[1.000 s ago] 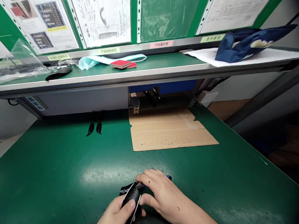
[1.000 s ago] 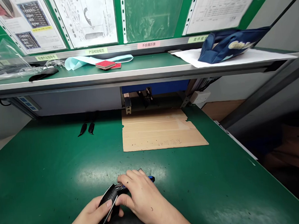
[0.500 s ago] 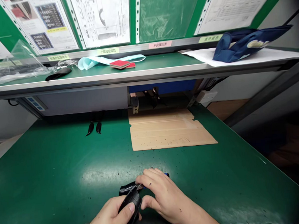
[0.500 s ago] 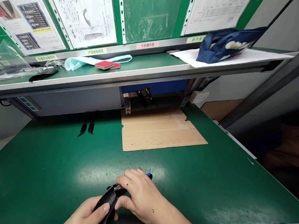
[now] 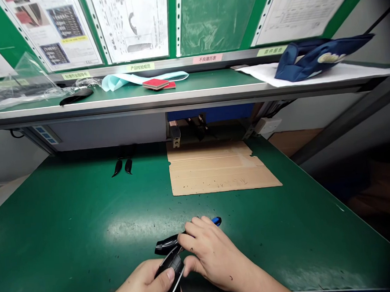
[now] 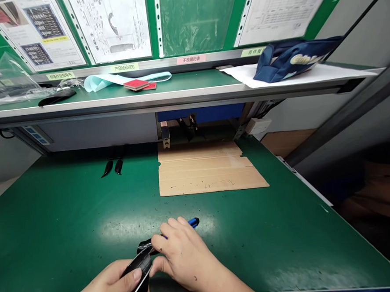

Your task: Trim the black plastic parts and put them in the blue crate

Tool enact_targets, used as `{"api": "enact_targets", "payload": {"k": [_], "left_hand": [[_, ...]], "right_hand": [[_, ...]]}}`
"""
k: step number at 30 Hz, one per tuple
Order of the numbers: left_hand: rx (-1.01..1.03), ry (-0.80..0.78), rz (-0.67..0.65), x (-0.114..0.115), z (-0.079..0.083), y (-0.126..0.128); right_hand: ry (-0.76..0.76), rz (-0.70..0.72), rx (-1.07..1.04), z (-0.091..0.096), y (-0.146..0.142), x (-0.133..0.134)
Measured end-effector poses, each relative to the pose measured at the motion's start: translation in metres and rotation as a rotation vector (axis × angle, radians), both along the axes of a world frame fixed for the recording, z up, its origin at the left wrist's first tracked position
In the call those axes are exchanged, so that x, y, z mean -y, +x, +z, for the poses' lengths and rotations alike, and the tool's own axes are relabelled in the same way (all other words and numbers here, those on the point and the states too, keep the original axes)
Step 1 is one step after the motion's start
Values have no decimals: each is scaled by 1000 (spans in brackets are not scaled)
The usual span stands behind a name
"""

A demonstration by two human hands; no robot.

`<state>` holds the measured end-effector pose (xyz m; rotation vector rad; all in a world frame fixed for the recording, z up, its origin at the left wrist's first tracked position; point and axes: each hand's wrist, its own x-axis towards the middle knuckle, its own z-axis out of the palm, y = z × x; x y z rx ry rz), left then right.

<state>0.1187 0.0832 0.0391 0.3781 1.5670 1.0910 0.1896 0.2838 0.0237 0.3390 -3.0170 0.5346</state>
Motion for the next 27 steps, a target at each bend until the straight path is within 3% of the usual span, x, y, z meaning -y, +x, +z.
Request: {"api": "enact_targets", "payload": {"k": [5, 12, 20, 23, 27], "left_hand": [[-162, 38, -129, -3, 6, -1], [-172, -59, -91, 3, 8, 3], [-311, -38, -220, 1, 3, 1], [-380, -54, -239, 3, 2, 2], [-345, -34, -198, 4, 7, 2]], "right_hand": [[-15, 59, -32, -10, 0, 1], [53, 90, -97, -19, 0, 3], [32, 140, -51, -21, 2, 5], [-50, 191, 19, -22, 4, 3], [-268, 202, 75, -23, 5, 1]]}}
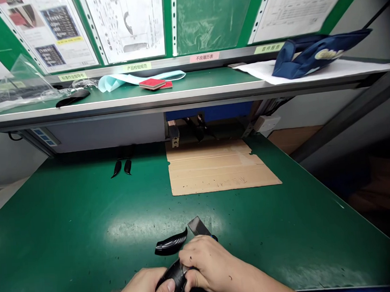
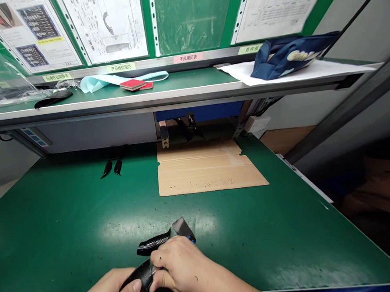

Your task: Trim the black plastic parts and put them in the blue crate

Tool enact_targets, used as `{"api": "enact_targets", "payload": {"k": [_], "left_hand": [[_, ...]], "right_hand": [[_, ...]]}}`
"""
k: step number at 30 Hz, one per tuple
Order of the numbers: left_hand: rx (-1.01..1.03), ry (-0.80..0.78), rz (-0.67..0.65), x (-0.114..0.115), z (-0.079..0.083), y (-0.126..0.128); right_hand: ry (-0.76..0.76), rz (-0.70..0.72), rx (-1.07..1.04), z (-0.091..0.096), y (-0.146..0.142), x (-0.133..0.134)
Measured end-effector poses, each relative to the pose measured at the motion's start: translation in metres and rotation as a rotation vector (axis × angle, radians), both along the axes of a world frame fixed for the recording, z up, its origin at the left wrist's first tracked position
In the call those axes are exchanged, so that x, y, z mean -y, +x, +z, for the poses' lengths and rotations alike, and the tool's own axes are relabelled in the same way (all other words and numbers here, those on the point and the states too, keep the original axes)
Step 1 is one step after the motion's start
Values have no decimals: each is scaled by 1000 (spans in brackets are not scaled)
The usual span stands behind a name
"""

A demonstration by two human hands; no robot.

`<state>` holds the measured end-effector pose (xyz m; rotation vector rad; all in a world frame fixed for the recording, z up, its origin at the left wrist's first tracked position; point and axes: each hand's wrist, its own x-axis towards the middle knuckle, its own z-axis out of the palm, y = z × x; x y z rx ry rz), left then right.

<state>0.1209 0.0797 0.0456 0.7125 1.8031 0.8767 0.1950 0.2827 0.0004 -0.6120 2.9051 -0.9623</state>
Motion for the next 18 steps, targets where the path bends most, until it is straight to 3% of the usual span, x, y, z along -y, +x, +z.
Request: {"api": "enact_targets", "payload": {"k": [4, 8, 12, 15, 18], "left_hand": [[23, 11, 55, 0, -1, 0], [57, 24, 34, -1, -2, 0], [18, -37, 49, -4, 6, 0], [-28, -65, 159, -5, 8, 3], [-101, -2, 165, -7, 3, 5]], "right_hand": [[-80, -158, -41, 0, 0, -1], [-82, -163, -6, 2, 1, -2], [-330, -149, 111, 12, 2, -2], [-545, -227, 238, 23, 1, 0], [-620, -297, 381, 32, -1, 3]]}}
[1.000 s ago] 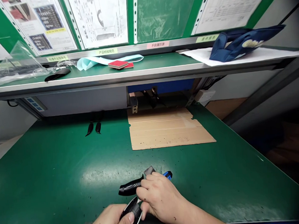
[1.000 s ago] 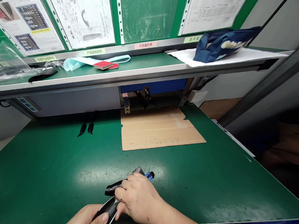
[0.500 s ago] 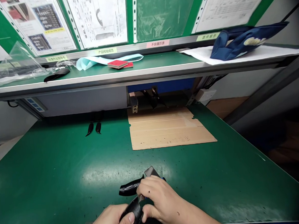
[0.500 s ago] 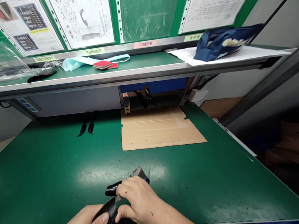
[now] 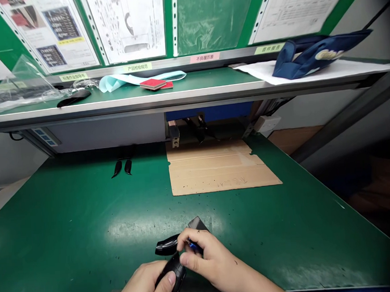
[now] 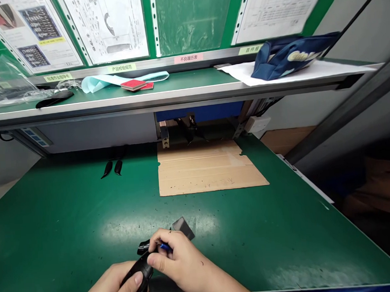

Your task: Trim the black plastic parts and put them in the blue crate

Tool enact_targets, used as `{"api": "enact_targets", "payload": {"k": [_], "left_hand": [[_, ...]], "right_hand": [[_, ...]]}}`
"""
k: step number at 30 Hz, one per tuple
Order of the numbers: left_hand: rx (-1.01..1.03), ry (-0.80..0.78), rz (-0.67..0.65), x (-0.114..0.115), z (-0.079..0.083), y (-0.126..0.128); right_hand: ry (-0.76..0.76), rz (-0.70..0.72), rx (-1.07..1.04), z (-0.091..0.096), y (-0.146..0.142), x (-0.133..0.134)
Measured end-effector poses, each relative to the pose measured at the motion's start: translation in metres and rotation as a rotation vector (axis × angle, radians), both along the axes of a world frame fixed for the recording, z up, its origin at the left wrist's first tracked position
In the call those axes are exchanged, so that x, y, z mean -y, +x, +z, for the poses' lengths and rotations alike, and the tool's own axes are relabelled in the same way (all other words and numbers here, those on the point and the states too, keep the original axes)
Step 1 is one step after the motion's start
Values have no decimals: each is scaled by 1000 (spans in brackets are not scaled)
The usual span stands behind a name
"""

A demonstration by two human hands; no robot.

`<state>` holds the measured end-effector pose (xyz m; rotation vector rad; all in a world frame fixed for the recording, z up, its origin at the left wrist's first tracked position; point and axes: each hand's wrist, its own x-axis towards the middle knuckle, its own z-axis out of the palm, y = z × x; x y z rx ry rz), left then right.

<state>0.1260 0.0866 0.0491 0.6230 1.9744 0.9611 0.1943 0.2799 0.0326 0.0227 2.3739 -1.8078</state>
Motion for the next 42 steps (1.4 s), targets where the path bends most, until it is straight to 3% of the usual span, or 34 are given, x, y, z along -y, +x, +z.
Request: {"api": "enact_targets", "payload": {"k": [5, 12, 17, 21, 24, 29, 33, 42], "left_hand": [[-124, -77, -185, -1, -5, -2], [-167, -13, -197, 1, -14, -1], [-125, -15, -181, 0, -8, -1], [-15, 68, -31, 0, -5, 0], [129, 135, 138, 0, -12, 2], [358, 306, 307, -3, -29, 8], [447, 342, 433, -4, -30, 9], [472, 280, 483, 2, -34, 6]], "right_hand": [[46, 71, 97, 11, -4, 2], [19, 120, 109, 16, -6, -3], [18, 107, 86, 12, -6, -8], [8, 16, 79, 9, -2, -8], [-18, -17, 50, 7, 1, -1], [-43, 65, -109, -2, 2, 12], [13, 96, -182, -7, 0, 13], [137, 29, -187, -7, 1, 2]]}}
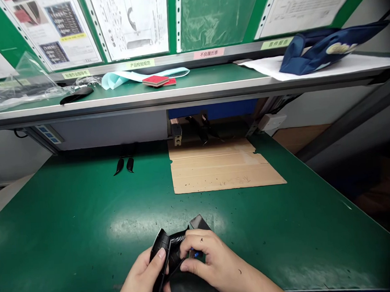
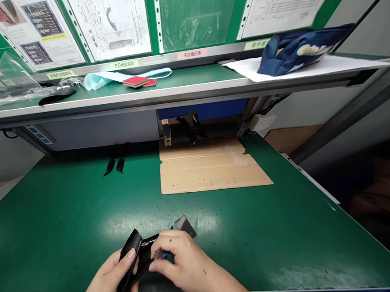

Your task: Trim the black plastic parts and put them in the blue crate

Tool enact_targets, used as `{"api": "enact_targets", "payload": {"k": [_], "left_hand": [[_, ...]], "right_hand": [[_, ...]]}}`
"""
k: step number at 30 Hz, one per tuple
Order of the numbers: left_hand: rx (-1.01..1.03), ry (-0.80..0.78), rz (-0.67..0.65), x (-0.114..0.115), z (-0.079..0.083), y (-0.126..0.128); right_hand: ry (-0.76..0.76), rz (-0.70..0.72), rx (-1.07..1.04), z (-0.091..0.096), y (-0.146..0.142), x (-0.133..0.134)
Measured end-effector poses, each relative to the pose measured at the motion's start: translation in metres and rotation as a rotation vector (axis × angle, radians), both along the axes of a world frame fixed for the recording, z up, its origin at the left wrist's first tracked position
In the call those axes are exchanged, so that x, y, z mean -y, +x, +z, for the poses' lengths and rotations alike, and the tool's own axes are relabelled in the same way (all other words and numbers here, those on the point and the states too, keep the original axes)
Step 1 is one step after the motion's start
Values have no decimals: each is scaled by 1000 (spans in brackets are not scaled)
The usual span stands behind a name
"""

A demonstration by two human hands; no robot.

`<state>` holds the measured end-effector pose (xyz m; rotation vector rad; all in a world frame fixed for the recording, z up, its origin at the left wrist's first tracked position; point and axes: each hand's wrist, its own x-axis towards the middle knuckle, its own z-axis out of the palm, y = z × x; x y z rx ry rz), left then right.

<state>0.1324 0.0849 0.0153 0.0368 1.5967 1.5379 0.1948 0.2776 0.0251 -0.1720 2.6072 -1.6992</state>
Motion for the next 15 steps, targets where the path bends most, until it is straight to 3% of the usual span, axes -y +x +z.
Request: {"api": "enact_targets", "payload": {"k": [4, 15], "left_hand": [[-25, -29, -7, 1, -1, -2], [-79, -46, 22, -6, 14, -4]], "right_hand": [[66, -59, 16, -2, -2, -3], [384, 17, -48, -13, -1, -5]]}}
